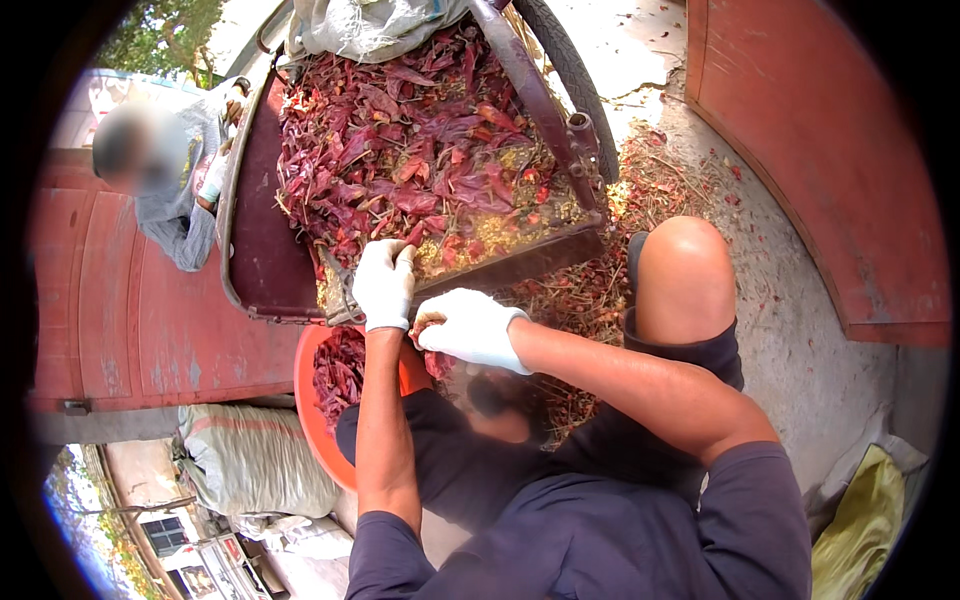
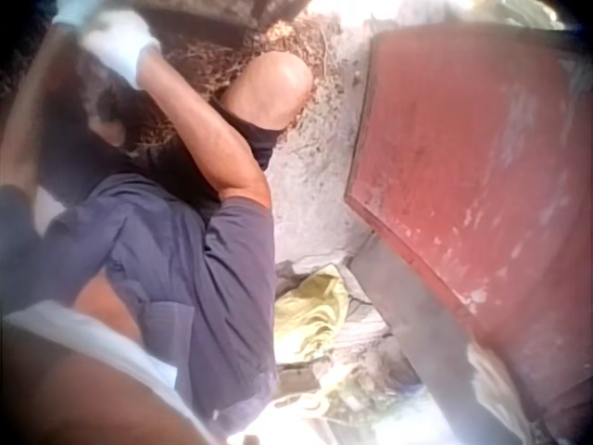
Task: The person removes stems from dried red chilies by hand and places the de-stemmed chilies into a red bowl. A second person works alongside at a large metal tray filled with chilies.
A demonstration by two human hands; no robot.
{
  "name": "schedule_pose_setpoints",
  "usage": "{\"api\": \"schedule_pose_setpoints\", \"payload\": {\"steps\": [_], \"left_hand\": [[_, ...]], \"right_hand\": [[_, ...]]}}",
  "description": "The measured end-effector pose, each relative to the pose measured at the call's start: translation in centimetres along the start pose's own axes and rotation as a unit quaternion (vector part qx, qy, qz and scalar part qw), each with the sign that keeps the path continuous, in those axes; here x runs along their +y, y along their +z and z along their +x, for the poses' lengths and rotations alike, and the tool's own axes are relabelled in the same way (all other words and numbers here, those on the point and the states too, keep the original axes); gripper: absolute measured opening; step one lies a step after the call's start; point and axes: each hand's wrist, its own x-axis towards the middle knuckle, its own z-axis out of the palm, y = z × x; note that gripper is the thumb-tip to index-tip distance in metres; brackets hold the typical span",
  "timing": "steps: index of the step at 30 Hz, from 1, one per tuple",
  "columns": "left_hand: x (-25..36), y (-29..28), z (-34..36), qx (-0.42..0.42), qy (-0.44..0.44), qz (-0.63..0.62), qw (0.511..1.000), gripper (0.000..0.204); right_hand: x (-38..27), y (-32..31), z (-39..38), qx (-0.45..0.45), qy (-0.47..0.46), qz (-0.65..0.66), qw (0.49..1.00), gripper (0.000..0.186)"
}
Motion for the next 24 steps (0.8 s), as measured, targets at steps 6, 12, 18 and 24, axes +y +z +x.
{"api": "schedule_pose_setpoints", "payload": {"steps": [6,12,18,24], "left_hand": [[0.4,-3.1,-2.0,0.015,-0.105,-0.176,0.979,0.017],[5.1,-6.6,-6.6,0.031,0.139,-0.051,0.989,0.012],[6.6,-7.1,-6.9,0.017,0.175,-0.127,0.976,0.014],[5.8,-7.1,-4.3,-0.132,-0.103,-0.417,0.893,0.016]], "right_hand": [[-0.6,-1.1,0.2,0.108,0.089,0.072,0.988,0.027],[-0.2,-0.5,0.9,0.145,0.018,0.011,0.989,0.030],[0.8,-0.7,1.3,0.177,-0.006,-0.065,0.982,0.039],[1.9,-2.0,1.4,0.181,0.052,0.113,0.976,0.034]]}}
